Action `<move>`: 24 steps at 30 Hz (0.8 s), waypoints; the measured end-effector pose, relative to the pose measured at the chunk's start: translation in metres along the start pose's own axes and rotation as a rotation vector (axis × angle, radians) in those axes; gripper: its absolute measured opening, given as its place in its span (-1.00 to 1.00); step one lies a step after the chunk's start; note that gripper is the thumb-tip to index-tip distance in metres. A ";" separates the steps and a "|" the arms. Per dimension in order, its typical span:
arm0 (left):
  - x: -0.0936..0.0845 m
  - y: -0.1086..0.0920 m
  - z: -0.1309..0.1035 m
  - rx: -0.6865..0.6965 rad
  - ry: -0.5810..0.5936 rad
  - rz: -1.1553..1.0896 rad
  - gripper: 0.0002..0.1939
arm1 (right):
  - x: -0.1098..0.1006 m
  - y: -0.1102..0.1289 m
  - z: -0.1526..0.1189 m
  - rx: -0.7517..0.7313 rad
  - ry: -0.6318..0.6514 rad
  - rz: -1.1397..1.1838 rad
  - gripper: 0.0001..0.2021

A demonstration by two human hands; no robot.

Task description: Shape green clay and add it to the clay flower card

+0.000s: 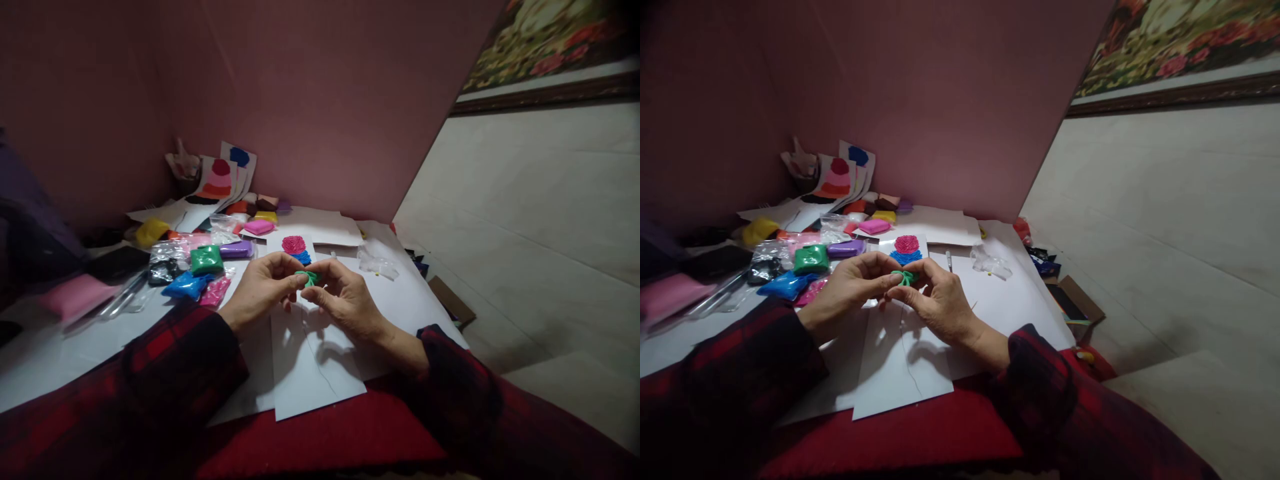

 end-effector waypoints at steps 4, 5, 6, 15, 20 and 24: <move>0.001 0.001 0.000 -0.004 0.010 0.018 -0.76 | 0.001 0.002 0.000 -0.003 0.004 -0.015 -0.70; 0.001 0.001 0.000 -0.004 0.013 0.019 -0.75 | 0.002 0.003 0.000 -0.002 0.005 -0.020 -0.71; 0.001 0.001 0.000 -0.003 0.017 0.018 -0.75 | 0.002 0.003 0.000 -0.001 0.006 -0.025 -0.72; 0.003 0.002 0.001 -0.015 0.048 0.017 -0.71 | 0.002 0.003 0.000 -0.013 0.004 -0.015 -0.76; 0.005 0.002 0.000 -0.013 0.056 0.011 -0.69 | 0.003 0.004 0.000 -0.024 0.006 0.002 -0.78; 0.005 0.001 0.000 -0.007 0.061 0.003 -0.68 | 0.002 0.004 0.000 -0.024 0.002 0.001 -0.80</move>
Point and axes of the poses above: each hand's wrist, its own z-axis towards the middle knuckle, its own x-axis out of the palm, y = z × x, the point moved 9 cm from there along z, towards the middle knuckle, and after that the axes turned 3 degrees about z, right-handed, at the moved point
